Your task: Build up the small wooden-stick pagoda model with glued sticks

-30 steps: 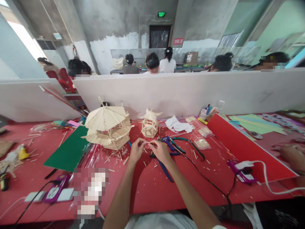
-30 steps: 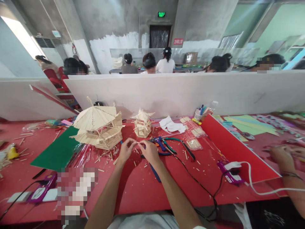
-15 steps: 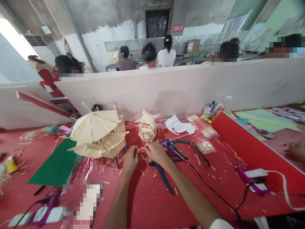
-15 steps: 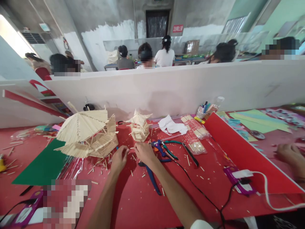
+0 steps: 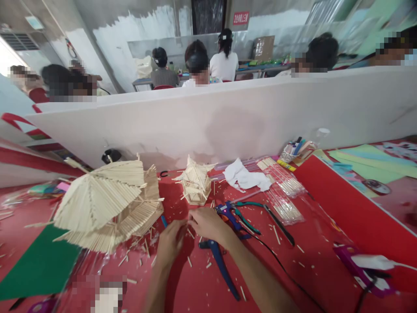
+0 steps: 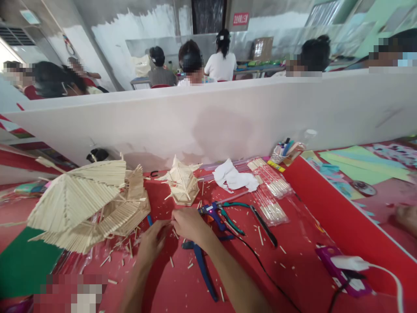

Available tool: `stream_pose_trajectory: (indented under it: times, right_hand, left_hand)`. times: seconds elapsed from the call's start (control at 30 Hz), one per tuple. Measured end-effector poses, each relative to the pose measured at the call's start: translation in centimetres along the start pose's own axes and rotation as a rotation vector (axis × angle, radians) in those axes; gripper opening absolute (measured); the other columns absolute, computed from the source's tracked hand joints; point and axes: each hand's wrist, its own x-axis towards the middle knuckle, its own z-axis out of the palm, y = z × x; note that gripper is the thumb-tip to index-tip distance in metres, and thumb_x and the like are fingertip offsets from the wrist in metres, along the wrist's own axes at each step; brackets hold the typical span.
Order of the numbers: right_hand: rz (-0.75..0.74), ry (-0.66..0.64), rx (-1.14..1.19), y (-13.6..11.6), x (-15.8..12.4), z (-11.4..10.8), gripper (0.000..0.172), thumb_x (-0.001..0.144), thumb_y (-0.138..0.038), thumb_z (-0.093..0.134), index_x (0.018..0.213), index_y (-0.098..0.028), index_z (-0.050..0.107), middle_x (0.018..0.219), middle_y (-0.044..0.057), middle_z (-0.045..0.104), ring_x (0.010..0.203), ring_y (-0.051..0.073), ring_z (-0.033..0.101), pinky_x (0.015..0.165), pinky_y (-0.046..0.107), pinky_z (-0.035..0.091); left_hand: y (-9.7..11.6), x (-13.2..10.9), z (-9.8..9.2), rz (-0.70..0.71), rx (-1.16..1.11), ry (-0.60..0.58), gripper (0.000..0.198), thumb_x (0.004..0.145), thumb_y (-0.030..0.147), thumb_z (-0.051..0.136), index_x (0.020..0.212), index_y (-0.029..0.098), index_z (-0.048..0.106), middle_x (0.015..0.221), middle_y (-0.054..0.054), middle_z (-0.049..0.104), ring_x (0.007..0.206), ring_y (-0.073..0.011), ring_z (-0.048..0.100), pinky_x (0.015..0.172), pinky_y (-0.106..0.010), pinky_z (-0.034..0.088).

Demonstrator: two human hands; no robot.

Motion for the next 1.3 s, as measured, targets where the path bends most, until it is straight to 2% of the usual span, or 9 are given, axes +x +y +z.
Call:
stream_pose_trajectory:
  times: [0.23, 0.37, 0.47, 0.57, 0.67, 0.83, 1.03, 1.17, 1.3]
  right_hand:
    - [0.011, 0.002, 0.043, 0.9, -0.4, -0.9, 0.019, 0.095, -0.027, 0.051, 0.095, -0.019, 0.068, 0.091, 0.007, 0.074, 0.089, 0.020, 0.069, 0.075, 0.027, 0.041]
    - [0.053, -0.079, 0.012, 2.6, -1.6, -2.8, 0.023, 0.095, -0.030, 0.052, 0.087, -0.019, 0.070, 0.088, 0.008, 0.074, 0.088, 0.022, 0.070, 0.073, 0.027, 0.042]
    - [0.222, -0.149, -0.086, 5.3, -3.1, -4.3, 0.025, 0.092, -0.035, 0.057, 0.081, -0.017, 0.071, 0.086, 0.012, 0.074, 0.087, 0.025, 0.070, 0.075, 0.029, 0.044]
    - [0.465, -0.174, -0.146, 7.9, -4.2, -5.0, 0.022, 0.090, -0.034, 0.060, 0.092, -0.015, 0.072, 0.093, 0.015, 0.074, 0.092, 0.029, 0.071, 0.072, 0.030, 0.046]
    - [0.553, -0.225, -0.152, 9.3, -4.5, -4.6, 0.031, 0.083, -0.041, 0.069, 0.100, -0.015, 0.072, 0.099, 0.016, 0.074, 0.096, 0.032, 0.070, 0.073, 0.032, 0.047]
    - [0.554, -0.269, -0.165, 9.3, -3.7, -3.6, 0.046, 0.073, -0.044, 0.078, 0.109, -0.016, 0.071, 0.109, 0.018, 0.072, 0.101, 0.032, 0.069, 0.078, 0.032, 0.048]
    - [0.455, -0.311, -0.088, 10.2, -4.2, -4.4, 0.025, 0.074, -0.039, 0.073, 0.084, -0.016, 0.072, 0.088, 0.013, 0.074, 0.081, 0.025, 0.069, 0.060, 0.026, 0.039]
    - [0.347, -0.237, 0.079, 11.3, -5.7, -5.9, 0.021, 0.076, -0.035, 0.067, 0.065, -0.018, 0.060, 0.062, 0.000, 0.059, 0.057, 0.013, 0.052, 0.052, 0.024, 0.027]
    - [0.240, -0.130, 0.313, 12.2, -7.2, -7.2, 0.025, 0.078, -0.036, 0.065, 0.066, -0.019, 0.052, 0.058, -0.006, 0.044, 0.054, 0.010, 0.037, 0.051, 0.023, 0.024]
  left_hand:
    - [-0.2, 0.3, 0.6, 0.076, 0.072, 0.029, 0.028, 0.092, 0.014, 0.050, 0.113, 0.019, 0.067, 0.102, -0.008, 0.072, 0.093, -0.0170, 0.070, 0.081, -0.026, 0.057]
    - [0.1, 0.8, 0.2, 0.026, 0.129, 0.069, 0.024, 0.094, 0.018, 0.052, 0.112, 0.020, 0.068, 0.101, -0.007, 0.072, 0.091, -0.0171, 0.070, 0.081, -0.027, 0.056]
    - [0.1, 1.2, -0.2, -0.023, 0.164, 0.095, 0.020, 0.094, 0.022, 0.053, 0.107, 0.021, 0.069, 0.098, -0.006, 0.073, 0.088, -0.0169, 0.070, 0.080, -0.027, 0.056]
    - [-0.1, 1.3, -0.4, -0.064, 0.195, 0.098, 0.019, 0.095, 0.025, 0.053, 0.104, 0.022, 0.069, 0.097, -0.005, 0.073, 0.087, -0.0173, 0.070, 0.080, -0.028, 0.055]
    - [-0.3, 1.3, -0.3, -0.109, 0.205, 0.085, 0.020, 0.096, 0.029, 0.052, 0.103, 0.022, 0.069, 0.097, -0.006, 0.073, 0.088, -0.0189, 0.070, 0.080, -0.031, 0.055]
    - [0.0, 1.4, -0.4, -0.186, 0.216, 0.073, 0.019, 0.095, 0.033, 0.051, 0.097, 0.023, 0.068, 0.092, -0.006, 0.072, 0.085, -0.0209, 0.069, 0.078, -0.034, 0.054]
    - [0.3, 1.2, -1.1, -0.234, 0.250, 0.094, 0.018, 0.094, 0.035, 0.051, 0.092, 0.023, 0.064, 0.088, -0.006, 0.070, 0.082, -0.0209, 0.068, 0.077, -0.034, 0.053]
    - [0.0, 0.9, -1.6, -0.301, 0.267, 0.093, 0.022, 0.095, 0.039, 0.049, 0.094, 0.022, 0.062, 0.085, -0.005, 0.069, 0.076, -0.0196, 0.068, 0.071, -0.032, 0.051]
    - [-0.1, 0.8, -1.8, -0.330, 0.230, 0.097, 0.025, 0.095, 0.042, 0.047, 0.094, 0.021, 0.061, 0.083, -0.004, 0.070, 0.072, -0.0187, 0.068, 0.066, -0.030, 0.050]
